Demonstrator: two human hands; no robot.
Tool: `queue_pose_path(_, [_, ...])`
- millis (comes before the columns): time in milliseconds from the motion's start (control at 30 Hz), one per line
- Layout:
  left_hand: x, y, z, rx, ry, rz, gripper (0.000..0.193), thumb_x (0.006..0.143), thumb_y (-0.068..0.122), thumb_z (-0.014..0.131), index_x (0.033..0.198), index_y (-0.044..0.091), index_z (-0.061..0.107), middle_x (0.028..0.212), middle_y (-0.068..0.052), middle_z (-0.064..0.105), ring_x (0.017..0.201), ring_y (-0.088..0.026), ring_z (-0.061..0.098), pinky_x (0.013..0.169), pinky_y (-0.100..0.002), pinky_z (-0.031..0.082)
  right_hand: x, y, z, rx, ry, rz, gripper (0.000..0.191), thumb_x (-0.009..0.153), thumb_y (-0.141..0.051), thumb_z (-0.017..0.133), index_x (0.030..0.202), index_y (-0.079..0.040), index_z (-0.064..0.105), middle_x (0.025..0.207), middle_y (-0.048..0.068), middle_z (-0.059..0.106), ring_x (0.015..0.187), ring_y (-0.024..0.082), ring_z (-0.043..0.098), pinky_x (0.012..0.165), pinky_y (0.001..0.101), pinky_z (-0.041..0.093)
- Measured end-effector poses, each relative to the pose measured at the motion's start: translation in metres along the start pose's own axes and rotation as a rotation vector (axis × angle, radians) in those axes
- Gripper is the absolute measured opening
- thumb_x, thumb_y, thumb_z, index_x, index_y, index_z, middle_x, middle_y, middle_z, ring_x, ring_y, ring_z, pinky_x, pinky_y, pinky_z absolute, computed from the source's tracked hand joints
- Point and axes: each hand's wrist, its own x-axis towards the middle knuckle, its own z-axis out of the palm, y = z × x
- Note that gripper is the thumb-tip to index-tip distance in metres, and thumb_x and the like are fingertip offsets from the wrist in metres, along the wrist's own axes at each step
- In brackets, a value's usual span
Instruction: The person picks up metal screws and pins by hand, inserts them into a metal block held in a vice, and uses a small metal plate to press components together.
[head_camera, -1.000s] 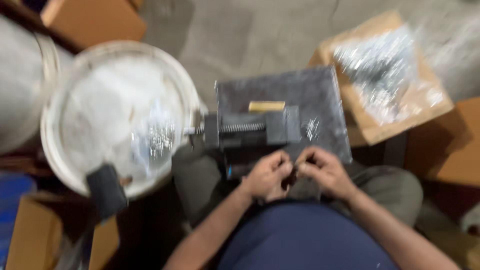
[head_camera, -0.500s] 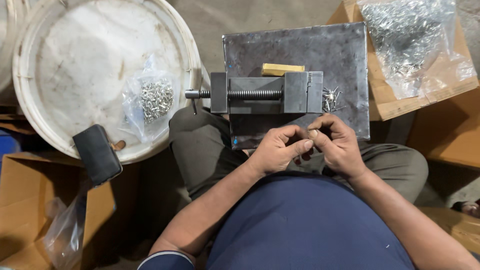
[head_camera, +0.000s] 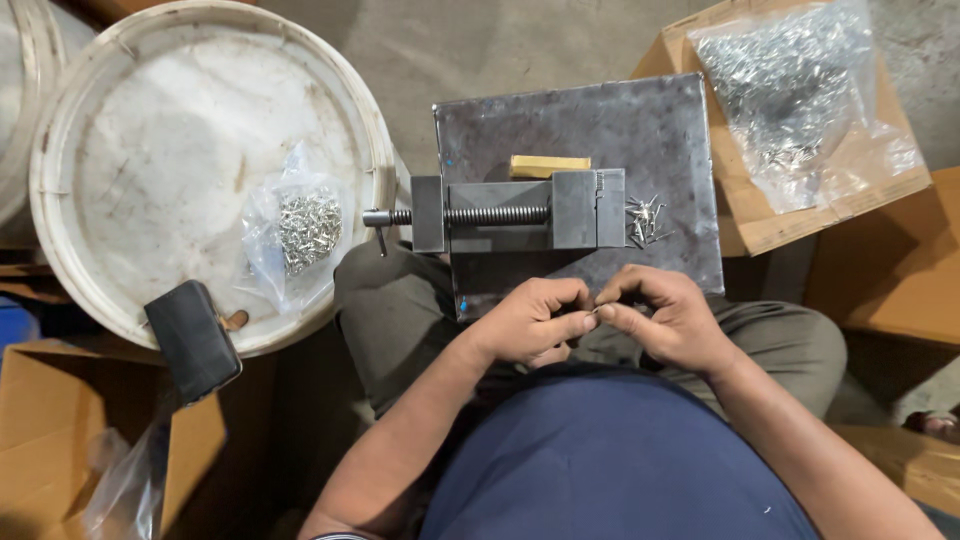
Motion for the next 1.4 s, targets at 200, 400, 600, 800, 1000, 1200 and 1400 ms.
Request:
queue_pose_path(200, [0.004,0.01,-0.012,0.373,0.081,0.316,0.023,0.096,0.017,0.078,0.107,0.001,0.065,0.086,-0.001,0.065,0.077,-0.007,0.059,0.067,-0.025,0.052,0.023,-0.035,-0.006,-0.286,0.209,-0.193,0.01,0.089,-0.007,0.075,0.097,-0.005,0.07,0.092,0.005,0.072,0.082,0.014,0.07,0.073,0.0288,0.055])
queue_pose_path(400, [0.003,0.013,-0.014,0.129,0.163,0.242,0.027,0.095,0.022,0.075,0.109,0.0,0.065,0.086,-0.002,0.069,0.075,-0.008,0.066,0.064,-0.026,0.054,0.066,-0.046,-0.018,-0.499,0.344,-0.245,0.008,0.093,-0.004,0.075,0.1,-0.003,0.071,0.096,0.009,0.07,0.087,0.021,0.069,0.075,0.0325,0.053])
queue_pose_path(600, [0.002,0.011,-0.019,0.095,0.115,0.31,0.026,0.1,0.021,0.074,0.111,0.0,0.065,0.089,-0.002,0.069,0.077,-0.008,0.064,0.068,-0.026,0.054,0.079,-0.042,-0.017,-0.483,0.317,-0.226,0.007,0.093,-0.004,0.075,0.099,-0.003,0.071,0.095,0.008,0.069,0.079,0.019,0.067,0.069,0.03,0.052])
queue_pose_path(800, [0.005,0.009,-0.023,0.132,0.133,0.265,0.026,0.098,0.022,0.073,0.111,0.001,0.066,0.088,-0.002,0.069,0.075,-0.007,0.063,0.066,-0.025,0.053,0.081,-0.037,-0.018,-0.488,0.35,-0.219,0.008,0.093,-0.003,0.076,0.099,-0.002,0.07,0.093,0.007,0.068,0.079,0.018,0.066,0.07,0.0305,0.052])
queue_pose_path(1000, [0.003,0.012,-0.02,0.11,0.12,0.285,0.026,0.099,0.023,0.073,0.111,0.001,0.065,0.089,-0.001,0.069,0.077,-0.008,0.064,0.068,-0.026,0.055,0.085,-0.048,-0.015,-0.555,0.324,-0.251,0.009,0.091,-0.005,0.077,0.099,-0.003,0.073,0.093,0.009,0.069,0.081,0.02,0.068,0.069,0.032,0.054])
queue_pose_path(1200, [0.003,0.012,-0.018,0.159,0.148,0.231,0.023,0.097,0.018,0.072,0.11,0.001,0.066,0.089,-0.001,0.07,0.079,-0.008,0.066,0.069,-0.026,0.055,0.07,-0.042,-0.027,-0.537,0.396,-0.237,0.011,0.097,-0.004,0.074,0.108,-0.002,0.074,0.095,0.009,0.068,0.081,0.021,0.067,0.072,0.0317,0.053])
queue_pose_path(1400, [0.001,0.007,-0.012,0.161,0.162,0.258,0.019,0.099,0.014,0.072,0.11,0.0,0.065,0.09,-0.002,0.068,0.081,-0.008,0.063,0.075,-0.026,0.055,0.021,-0.006,-0.04,-0.549,0.482,-0.044,0.012,0.096,-0.006,0.075,0.107,-0.004,0.074,0.092,0.01,0.067,0.077,0.023,0.065,0.07,0.0311,0.05])
